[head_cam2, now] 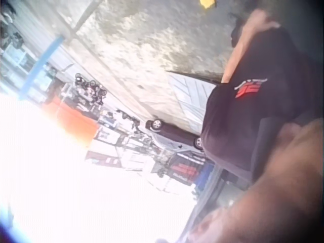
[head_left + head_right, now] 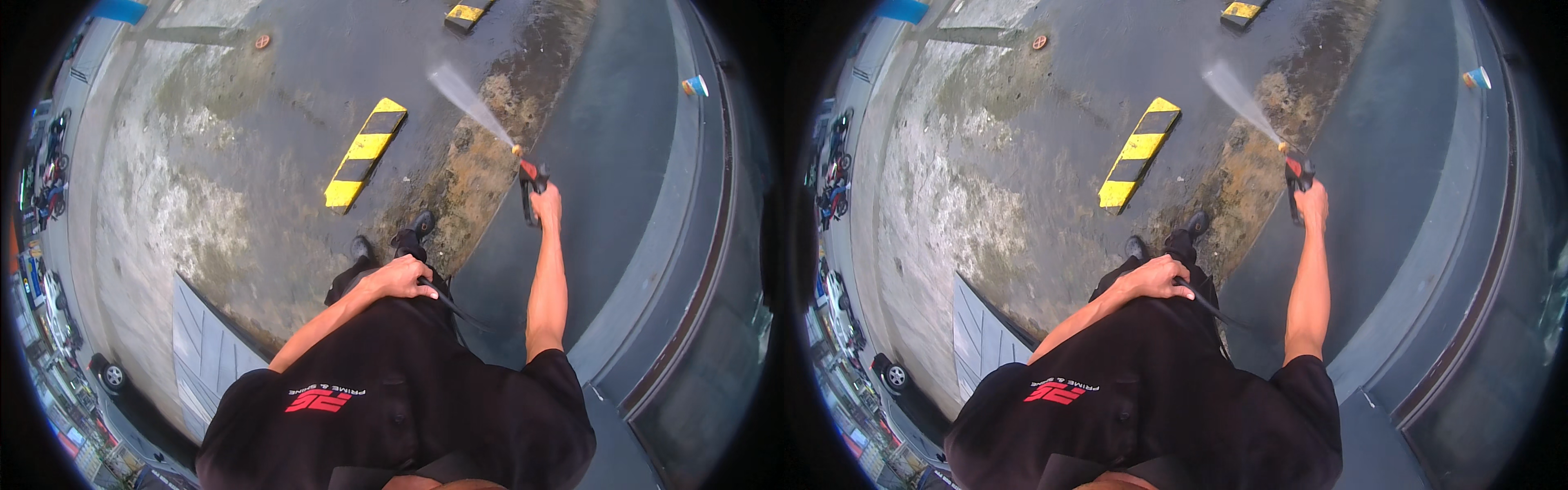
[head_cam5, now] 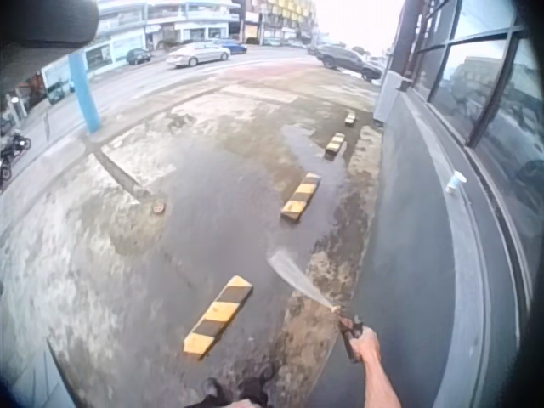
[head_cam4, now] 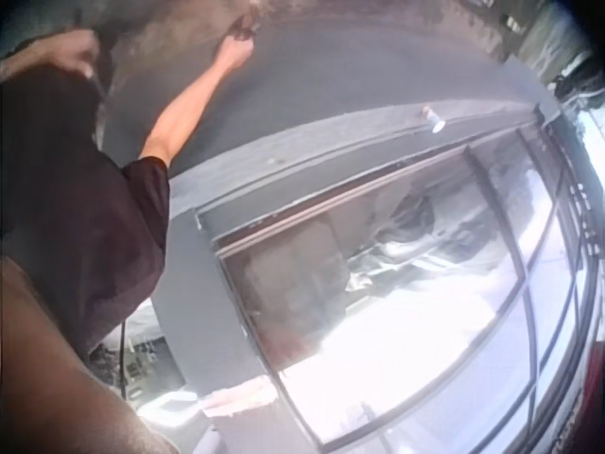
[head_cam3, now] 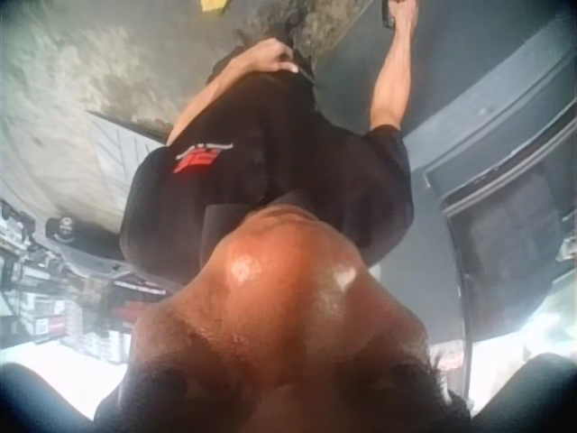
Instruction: The person uses a high-pressure water spray gun to clean a concrete floor in a garage or workshop. They systematically move the spray nozzle across the surface, targeting dirty areas, yellow and black striped markings, and a metal drainage grate. The person walks around the workspace to cover different sections of the floor.
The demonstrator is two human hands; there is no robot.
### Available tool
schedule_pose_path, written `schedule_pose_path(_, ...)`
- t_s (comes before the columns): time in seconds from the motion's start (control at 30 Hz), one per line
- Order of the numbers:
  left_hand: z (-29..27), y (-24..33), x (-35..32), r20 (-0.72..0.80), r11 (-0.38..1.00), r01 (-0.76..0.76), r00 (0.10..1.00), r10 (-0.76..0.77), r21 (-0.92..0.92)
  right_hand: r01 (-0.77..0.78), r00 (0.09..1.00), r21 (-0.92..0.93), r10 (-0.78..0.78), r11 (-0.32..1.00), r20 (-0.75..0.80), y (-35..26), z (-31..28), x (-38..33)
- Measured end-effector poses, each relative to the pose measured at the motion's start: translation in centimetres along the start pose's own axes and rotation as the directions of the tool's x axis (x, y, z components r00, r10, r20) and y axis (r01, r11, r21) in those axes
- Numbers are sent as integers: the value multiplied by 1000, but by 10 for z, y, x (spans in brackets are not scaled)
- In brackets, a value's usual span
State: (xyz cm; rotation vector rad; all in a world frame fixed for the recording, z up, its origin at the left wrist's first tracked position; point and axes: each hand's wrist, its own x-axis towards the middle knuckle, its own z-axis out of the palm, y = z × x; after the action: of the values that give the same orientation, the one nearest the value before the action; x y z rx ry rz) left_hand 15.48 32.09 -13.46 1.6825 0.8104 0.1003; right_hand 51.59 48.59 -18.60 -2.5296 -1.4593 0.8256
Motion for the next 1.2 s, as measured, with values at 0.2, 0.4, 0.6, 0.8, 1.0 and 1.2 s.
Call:
schedule_pose_path(0.2,17,-6,-34,0,999,-37,999,37,17,-199,961,128,167,972,221,25,35,-56)
schedule_pose_path(0.4,28,-23,-76,-7,999,-39,999,39,12,-119,978,101,99,988,182,-8,51,-67)
schedule_pose_path(0.6,48,-34,-112,-35,997,-72,997,73,22,-57,991,12,56,998,118,-70,44,-85)
schedule_pose_path(0.8,59,-41,-139,-32,997,-80,996,81,16,-9,998,-23,11,1000,66,-90,41,-106)
schedule_pose_path(1.0,61,-46,-160,-50,996,-85,995,84,-11,-120,993,-101,118,988,-23,-87,38,-123)
schedule_pose_path(1.2,68,-56,-171,-69,991,-131,989,132,16,-65,995,-44,62,997,-80,-109,37,-127)
